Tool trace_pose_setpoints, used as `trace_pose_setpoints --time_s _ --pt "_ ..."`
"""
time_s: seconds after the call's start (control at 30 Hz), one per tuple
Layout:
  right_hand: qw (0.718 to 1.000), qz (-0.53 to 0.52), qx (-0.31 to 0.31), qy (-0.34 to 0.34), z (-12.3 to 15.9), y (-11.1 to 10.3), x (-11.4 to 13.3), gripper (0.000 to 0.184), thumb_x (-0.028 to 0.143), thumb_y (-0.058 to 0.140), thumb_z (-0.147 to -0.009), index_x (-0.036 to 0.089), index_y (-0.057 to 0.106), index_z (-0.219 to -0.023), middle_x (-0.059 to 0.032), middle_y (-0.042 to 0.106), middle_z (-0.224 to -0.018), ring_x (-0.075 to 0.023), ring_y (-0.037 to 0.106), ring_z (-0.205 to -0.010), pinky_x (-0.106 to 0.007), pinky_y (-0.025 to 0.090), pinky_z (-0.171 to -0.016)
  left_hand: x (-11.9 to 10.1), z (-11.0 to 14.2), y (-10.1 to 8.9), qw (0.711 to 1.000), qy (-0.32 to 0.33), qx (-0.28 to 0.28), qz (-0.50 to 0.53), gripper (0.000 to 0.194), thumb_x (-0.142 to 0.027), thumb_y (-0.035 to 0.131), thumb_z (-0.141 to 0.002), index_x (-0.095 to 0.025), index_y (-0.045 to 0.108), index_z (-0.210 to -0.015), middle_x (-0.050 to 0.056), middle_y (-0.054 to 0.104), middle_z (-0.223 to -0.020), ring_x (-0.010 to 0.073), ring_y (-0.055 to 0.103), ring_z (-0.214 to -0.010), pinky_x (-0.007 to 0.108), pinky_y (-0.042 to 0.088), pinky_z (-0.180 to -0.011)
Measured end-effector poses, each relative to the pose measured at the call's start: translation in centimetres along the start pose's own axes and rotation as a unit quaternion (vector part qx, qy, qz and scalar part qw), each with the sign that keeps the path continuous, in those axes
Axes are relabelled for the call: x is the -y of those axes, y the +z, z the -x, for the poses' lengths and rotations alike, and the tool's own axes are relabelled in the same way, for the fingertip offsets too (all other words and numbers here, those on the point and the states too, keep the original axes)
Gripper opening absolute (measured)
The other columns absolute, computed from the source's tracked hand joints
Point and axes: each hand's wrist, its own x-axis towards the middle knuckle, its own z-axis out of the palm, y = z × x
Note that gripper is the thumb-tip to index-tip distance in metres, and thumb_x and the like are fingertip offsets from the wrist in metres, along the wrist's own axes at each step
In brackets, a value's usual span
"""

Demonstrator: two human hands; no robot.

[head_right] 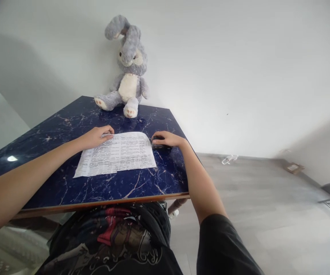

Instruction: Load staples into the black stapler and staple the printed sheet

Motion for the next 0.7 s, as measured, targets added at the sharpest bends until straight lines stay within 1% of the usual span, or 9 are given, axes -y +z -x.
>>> trace_pose_setpoints --time_s 0.03,0.1,0.13,0.2,0.33,0.4,0.53,0.6,0.7 --pt "0.999 -0.015 -0.020 0.019 -0.3 0.4 0.2 0.053 0.066 0.049 -0.099 0.021 0.075 -0.109 -0.0079 0.076 -0.113 -0.0259 0.067 -0.101 -0.037 0.049 -0.093 0.1 0.0 0.1 1.000 -0.001 -0.005 -0.001 0.024 -0.046 0.058 -0.096 -0.026 0.065 -0.107 0.010 0.077 -0.110 0.0294 0.072 -0.101 0.040 0.050 -0.091" --pt "0.996 -0.025 -0.064 0.064 -0.9 1.2 0.4 0.068 0.073 0.034 -0.102 0.021 0.076 -0.092 -0.0065 0.077 -0.102 -0.0245 0.068 -0.095 -0.037 0.049 -0.094 0.2 -0.1 0.2 1.000 -0.007 -0.015 0.004 0.021 -0.043 0.060 -0.094 -0.026 0.066 -0.105 0.009 0.077 -0.105 0.0291 0.072 -0.098 0.040 0.051 -0.089" --pt "0.994 -0.020 -0.078 0.080 -1.2 1.5 0.4 0.071 0.075 0.031 -0.102 0.021 0.075 -0.085 -0.0063 0.077 -0.098 -0.0241 0.068 -0.092 -0.036 0.049 -0.094 0.2 -0.2 0.2 1.000 -0.013 -0.019 0.007 0.021 -0.042 0.060 -0.094 -0.026 0.067 -0.105 0.009 0.078 -0.104 0.0290 0.073 -0.096 0.040 0.051 -0.088" --pt "0.992 -0.005 -0.088 0.093 -1.7 2.1 0.6 0.073 0.075 0.032 -0.101 0.020 0.074 -0.079 -0.0062 0.077 -0.094 -0.0237 0.068 -0.091 -0.036 0.048 -0.094 0.1 -0.2 0.2 0.999 -0.026 -0.024 0.010 0.020 -0.041 0.061 -0.094 -0.026 0.067 -0.105 0.009 0.078 -0.104 0.0292 0.073 -0.094 0.040 0.051 -0.087" --pt "0.990 0.008 -0.100 0.102 -2.1 2.6 0.9 0.067 0.069 0.034 -0.102 0.020 0.073 -0.077 -0.0059 0.077 -0.092 -0.0232 0.068 -0.090 -0.034 0.048 -0.091 0.2 -0.3 0.2 0.999 -0.028 -0.031 0.018 0.018 -0.039 0.060 -0.094 -0.026 0.067 -0.104 0.010 0.078 -0.108 0.0299 0.073 -0.097 0.041 0.051 -0.087" --pt "0.989 0.024 -0.099 0.108 -2.2 2.6 1.3 0.065 0.064 0.034 -0.102 0.020 0.073 -0.075 -0.0060 0.077 -0.092 -0.0233 0.068 -0.091 -0.034 0.047 -0.093 0.3 -0.3 0.2 0.999 -0.024 -0.032 0.019 0.017 -0.039 0.060 -0.094 -0.026 0.067 -0.103 0.009 0.078 -0.107 0.0293 0.073 -0.095 0.041 0.051 -0.087" --pt "0.984 0.075 -0.100 0.124 -2.3 2.9 1.8 0.064 0.057 0.029 -0.104 0.020 0.074 -0.076 -0.0077 0.077 -0.094 -0.0244 0.069 -0.094 -0.034 0.047 -0.094 0.2 -0.2 0.2 0.998 -0.032 -0.037 0.031 0.019 -0.043 0.065 -0.091 -0.026 0.068 -0.101 0.010 0.079 -0.106 0.0292 0.073 -0.092 0.039 0.051 -0.084" --pt "0.978 0.108 -0.100 0.150 -2.4 3.2 2.0 0.062 0.052 0.029 -0.106 0.020 0.076 -0.080 -0.0093 0.078 -0.097 -0.0263 0.070 -0.097 -0.035 0.048 -0.092 -0.1 -0.2 0.2 0.998 -0.033 -0.039 0.034 0.021 -0.044 0.066 -0.090 -0.026 0.069 -0.100 0.010 0.079 -0.105 0.0297 0.073 -0.094 0.038 0.051 -0.084" --pt "0.953 0.186 -0.114 0.210 -2.7 4.3 2.2 0.057 0.049 0.033 -0.106 0.021 0.080 -0.089 -0.0142 0.079 -0.104 -0.0324 0.072 -0.103 -0.041 0.050 -0.093 -0.2 -0.2 0.3 0.998 -0.031 -0.032 0.034 0.021 -0.043 0.064 -0.091 -0.025 0.068 -0.100 0.009 0.078 -0.100 0.0292 0.073 -0.094 0.038 0.051 -0.084"
